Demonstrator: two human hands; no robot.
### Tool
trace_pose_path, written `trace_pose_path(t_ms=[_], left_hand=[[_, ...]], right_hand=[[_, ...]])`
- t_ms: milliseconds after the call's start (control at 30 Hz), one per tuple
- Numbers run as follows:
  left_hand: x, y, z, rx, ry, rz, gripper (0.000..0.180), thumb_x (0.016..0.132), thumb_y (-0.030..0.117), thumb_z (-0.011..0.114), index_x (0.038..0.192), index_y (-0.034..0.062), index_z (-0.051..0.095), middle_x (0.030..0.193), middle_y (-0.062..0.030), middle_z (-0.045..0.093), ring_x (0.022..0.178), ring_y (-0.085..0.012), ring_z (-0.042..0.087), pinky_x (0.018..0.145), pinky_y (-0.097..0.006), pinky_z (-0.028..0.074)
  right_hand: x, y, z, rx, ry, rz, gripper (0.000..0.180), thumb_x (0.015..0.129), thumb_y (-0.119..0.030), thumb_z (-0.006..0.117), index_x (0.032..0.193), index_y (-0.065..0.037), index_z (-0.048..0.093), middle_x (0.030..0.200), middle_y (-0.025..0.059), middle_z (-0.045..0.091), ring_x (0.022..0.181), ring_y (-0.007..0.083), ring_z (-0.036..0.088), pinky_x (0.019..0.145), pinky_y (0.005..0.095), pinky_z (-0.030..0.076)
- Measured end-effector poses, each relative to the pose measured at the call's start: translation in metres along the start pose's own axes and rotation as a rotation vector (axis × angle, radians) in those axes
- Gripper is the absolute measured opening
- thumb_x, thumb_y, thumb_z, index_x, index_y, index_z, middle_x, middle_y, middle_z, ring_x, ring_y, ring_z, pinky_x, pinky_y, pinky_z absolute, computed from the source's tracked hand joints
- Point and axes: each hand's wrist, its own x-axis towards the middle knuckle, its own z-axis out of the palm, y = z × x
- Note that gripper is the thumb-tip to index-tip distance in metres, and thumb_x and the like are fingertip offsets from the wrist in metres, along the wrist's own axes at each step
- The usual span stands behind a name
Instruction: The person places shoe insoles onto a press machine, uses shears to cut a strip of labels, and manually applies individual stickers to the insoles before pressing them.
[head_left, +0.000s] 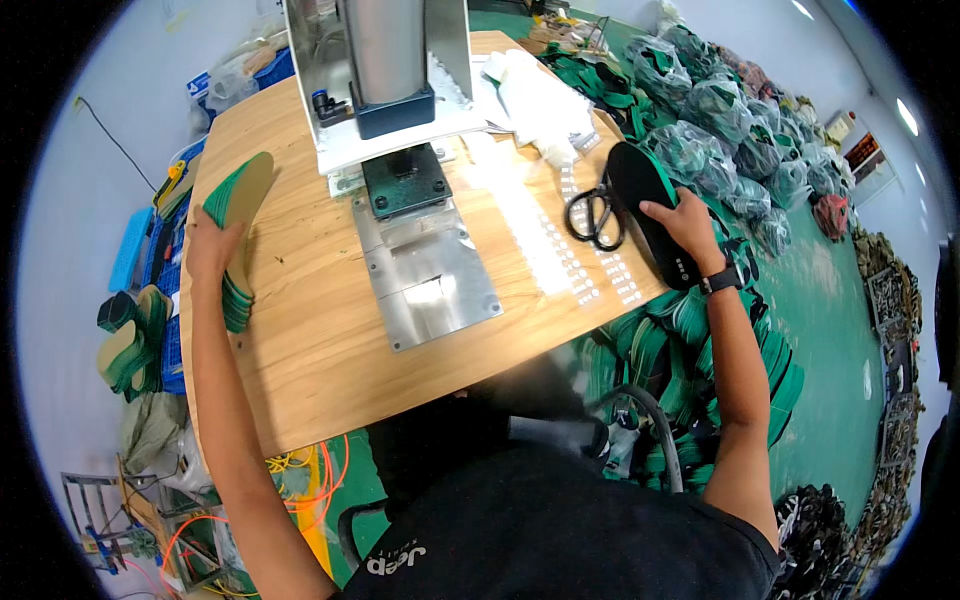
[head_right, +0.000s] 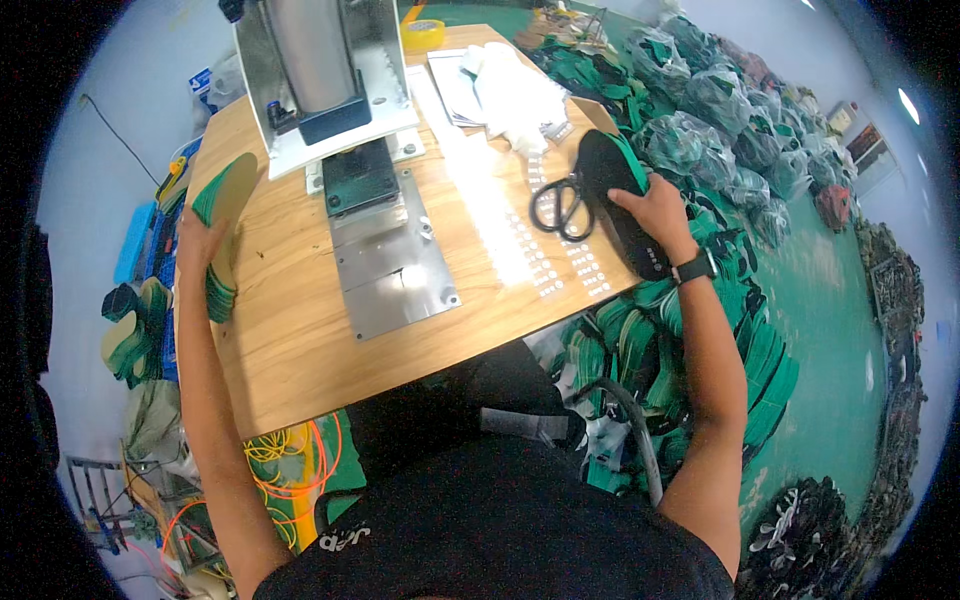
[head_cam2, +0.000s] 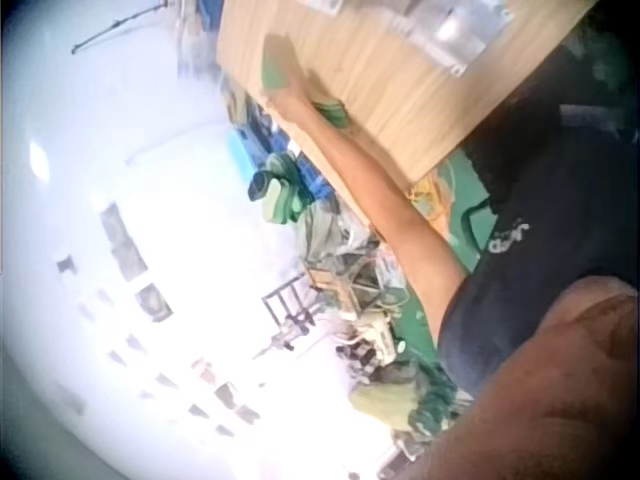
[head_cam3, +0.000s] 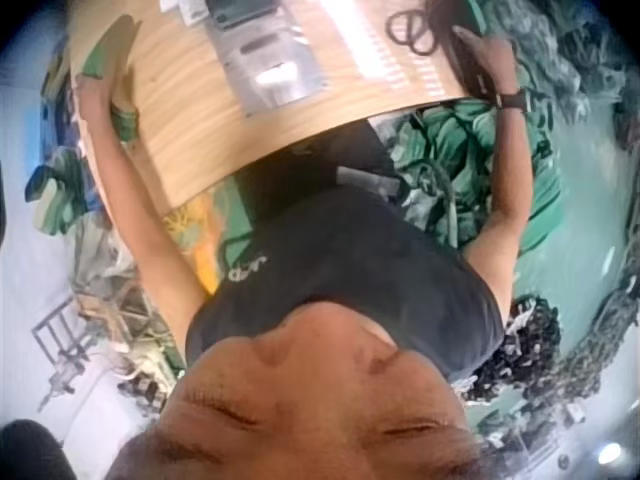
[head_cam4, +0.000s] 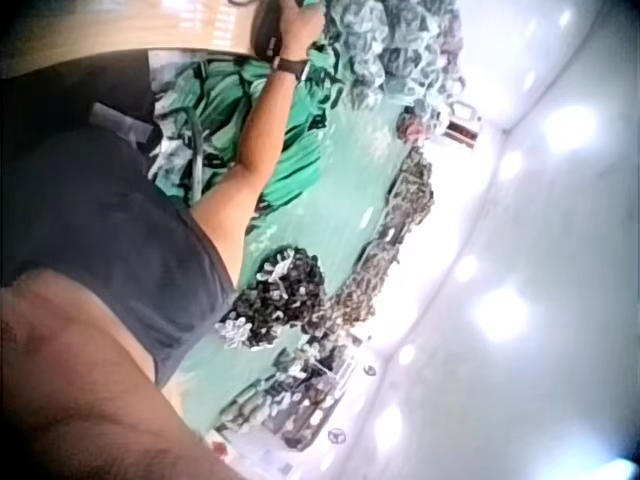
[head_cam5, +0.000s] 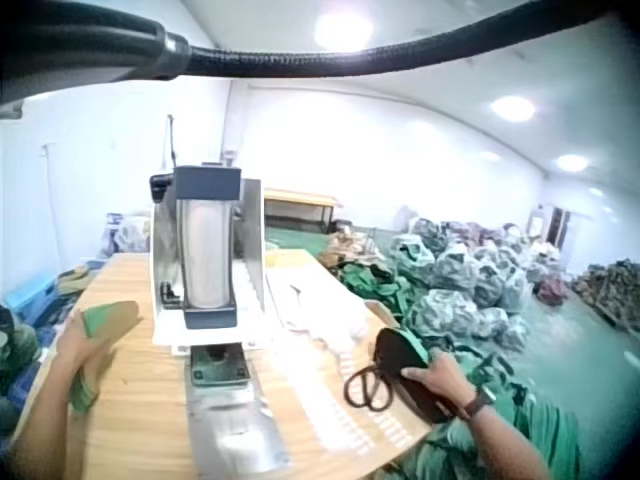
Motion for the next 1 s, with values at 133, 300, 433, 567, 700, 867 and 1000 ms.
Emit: trace_pose_path(t_ms=[133,300,433,567,700,867,1000], left_hand=[[-0.012,-0.011,-0.002,-0.092,-0.069,-0.078,0.097,0.069,0.048,0.07,0.138,-0.0046,0.026,0.125,-0.0295,0.05,0.11,-0.0387,0.056,0.09,-0.043,0.047],[0.001,-0.073,-0.004,-0.439,-0.026,-0.075,0.081,0.067,0.045,0.075,0.122,-0.0077,0.049,0.111,-0.0237,0.061,0.096,-0.0318,0.063,0.085,-0.038,0.048],[-0.036,-0.071,0.002,-0.615,0.326,0.161,0.064,0.078,0.035,0.071,0.123,-0.0059,0.051,0.118,-0.0193,0.058,0.099,-0.0231,0.06,0.082,-0.034,0.047],[-0.108,-0.135,-0.039,-0.603,0.492,0.369,0.041,0.098,0.029,0.041,0.127,0.0005,0.049,0.115,-0.0119,0.057,0.096,-0.0239,0.059,0.085,-0.03,0.049],[-0.218,0.008,-0.064,-1.706,0.095,-0.193,0.05,0.098,0.044,0.034,0.13,0.0076,0.046,0.117,-0.0094,0.057,0.102,-0.0223,0.056,0.09,-0.035,0.046],[-0.29,0.085,-0.053,-1.986,-0.262,-0.214,0.047,0.097,0.049,0.036,0.113,0.0088,0.054,0.098,-0.0043,0.059,0.089,-0.0156,0.055,0.08,-0.032,0.046],[-0.304,0.083,-0.05,-1.772,-0.302,-0.09,0.046,0.098,0.045,0.035,0.12,0.0076,0.051,0.103,-0.0051,0.057,0.092,-0.0159,0.055,0.081,-0.031,0.045]], right_hand=[[0.012,0.004,-0.027,0.609,-0.007,0.056,0.071,0.075,-0.04,0.076,0.114,0.014,0.05,0.087,0.0126,0.066,0.064,0.0172,0.064,0.057,0.0257,0.05],[0.033,0.03,0.001,0.669,-0.212,0.098,0.064,0.076,-0.042,0.074,0.111,0.008,0.057,0.093,0.0119,0.065,0.08,0.0182,0.064,0.069,0.0309,0.051],[0.036,0.061,0.02,-0.195,0.463,-0.235,0.064,0.076,-0.046,0.072,0.112,0.006,0.058,0.112,0.0231,0.059,0.103,0.034,0.057,0.09,0.0422,0.043],[-0.079,-0.126,-0.008,0.8,0.212,-0.614,0.033,0.082,-0.01,0.069,0.111,-0.002,0.057,0.108,0.0082,0.059,0.099,0.0154,0.057,0.084,0.0297,0.048],[-0.167,-0.231,0.041,0.845,0.26,-1.318,0.025,0.081,-0.01,0.054,0.101,0.004,0.054,0.1,0.0178,0.054,0.094,0.0341,0.054,0.085,0.04,0.045],[-0.223,-0.248,0.075,1.077,0.249,-1.258,0.03,0.075,-0.009,0.063,0.101,0.003,0.054,0.104,0.0163,0.049,0.096,0.0333,0.05,0.084,0.0387,0.044],[-0.239,-0.23,0.084,1.083,0.212,-1.135,0.024,0.076,-0.01,0.063,0.096,0.0,0.053,0.102,0.0145,0.049,0.098,0.0306,0.049,0.086,0.0379,0.042]])
